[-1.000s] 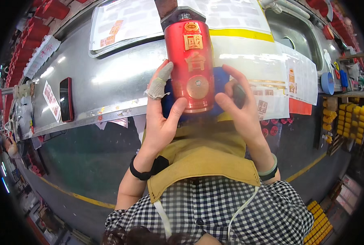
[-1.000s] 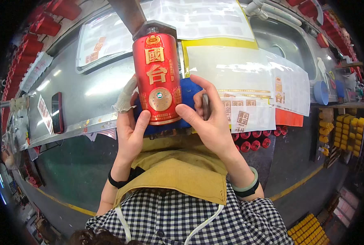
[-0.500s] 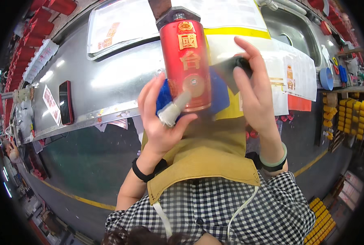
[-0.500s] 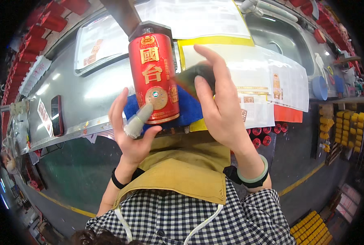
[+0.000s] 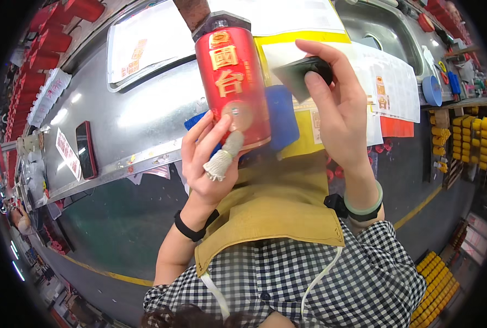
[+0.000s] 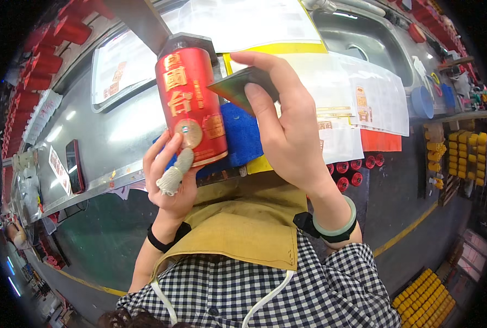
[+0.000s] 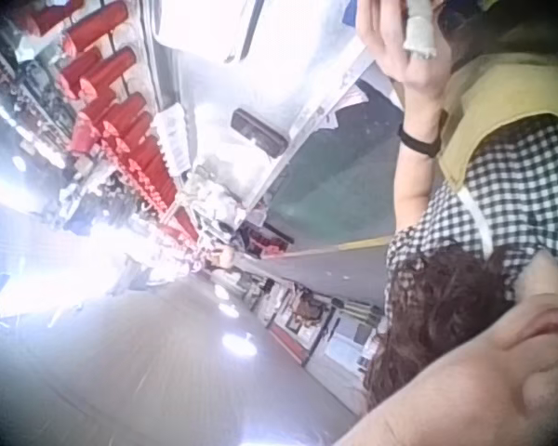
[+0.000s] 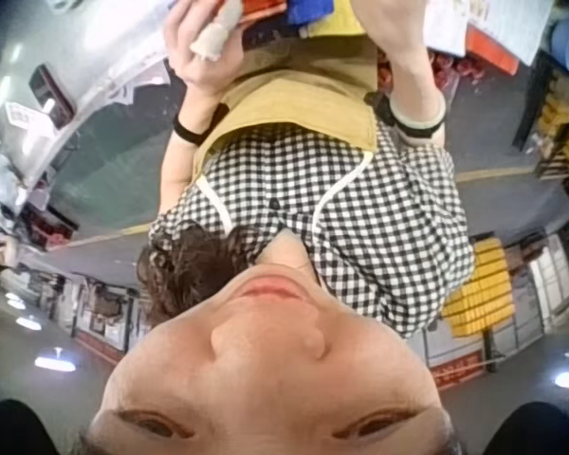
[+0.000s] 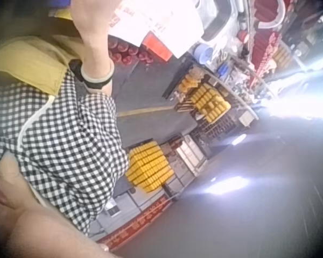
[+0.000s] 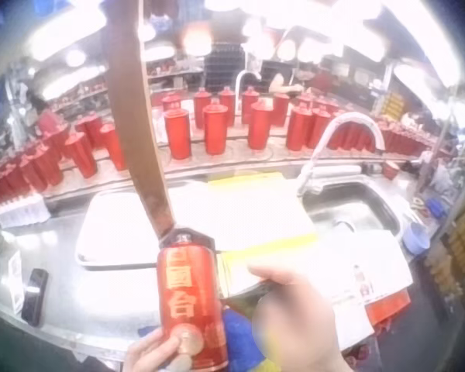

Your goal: Applying gold labels to red canisters/bottles on a factory production line.

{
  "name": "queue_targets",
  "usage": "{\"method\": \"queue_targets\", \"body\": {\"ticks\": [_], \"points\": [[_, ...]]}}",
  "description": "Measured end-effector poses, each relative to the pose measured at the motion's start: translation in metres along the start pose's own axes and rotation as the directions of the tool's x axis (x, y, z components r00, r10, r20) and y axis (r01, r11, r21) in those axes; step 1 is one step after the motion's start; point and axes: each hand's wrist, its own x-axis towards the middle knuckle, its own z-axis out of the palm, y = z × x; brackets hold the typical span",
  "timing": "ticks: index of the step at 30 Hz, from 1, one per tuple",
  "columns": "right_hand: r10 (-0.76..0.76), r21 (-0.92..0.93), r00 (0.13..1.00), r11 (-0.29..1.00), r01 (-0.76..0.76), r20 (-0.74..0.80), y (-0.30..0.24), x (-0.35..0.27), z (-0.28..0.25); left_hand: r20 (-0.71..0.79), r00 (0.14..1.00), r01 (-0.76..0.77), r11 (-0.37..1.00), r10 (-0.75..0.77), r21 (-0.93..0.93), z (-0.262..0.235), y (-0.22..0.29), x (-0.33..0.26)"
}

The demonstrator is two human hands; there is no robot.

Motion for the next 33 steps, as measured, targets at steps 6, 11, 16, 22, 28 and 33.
{"method": "queue_targets", "body": {"ticks": [6,11,16,22,28,33], "points": [[0.211,0.03,0.955,0.975,-0.222,0.209,0.012,-0.038,0.011,-0.014,0.986,0.165,0.976,-0.169,-0.14,0.003,0.005,-0.01],[0.505,0.095,0.833,0.84,-0.535,0.228,0.006,-0.051,0.024,-0.035,0.993,0.109,0.989,-0.114,-0.104,0.003,0.001,-0.009],[0.513,0.043,0.826,0.843,-0.536,0.236,0.005,-0.047,0.023,-0.026,0.987,0.156,0.983,-0.159,-0.099,0.002,0.005,-0.009],[0.557,-0.004,0.788,0.817,-0.576,0.263,0.002,-0.045,0.022,-0.005,0.993,0.113,0.991,-0.114,-0.071,0.002,0.001,-0.013],[0.531,0.248,0.831,0.793,-0.557,0.165,-0.012,-0.051,0.019,0.104,0.895,0.442,0.831,-0.434,-0.338,-0.008,0.01,-0.001],[0.519,0.13,0.845,0.836,-0.533,0.128,-0.005,-0.057,0.029,0.21,0.884,0.458,0.689,-0.417,-0.562,-0.003,0.003,0.007]]}}
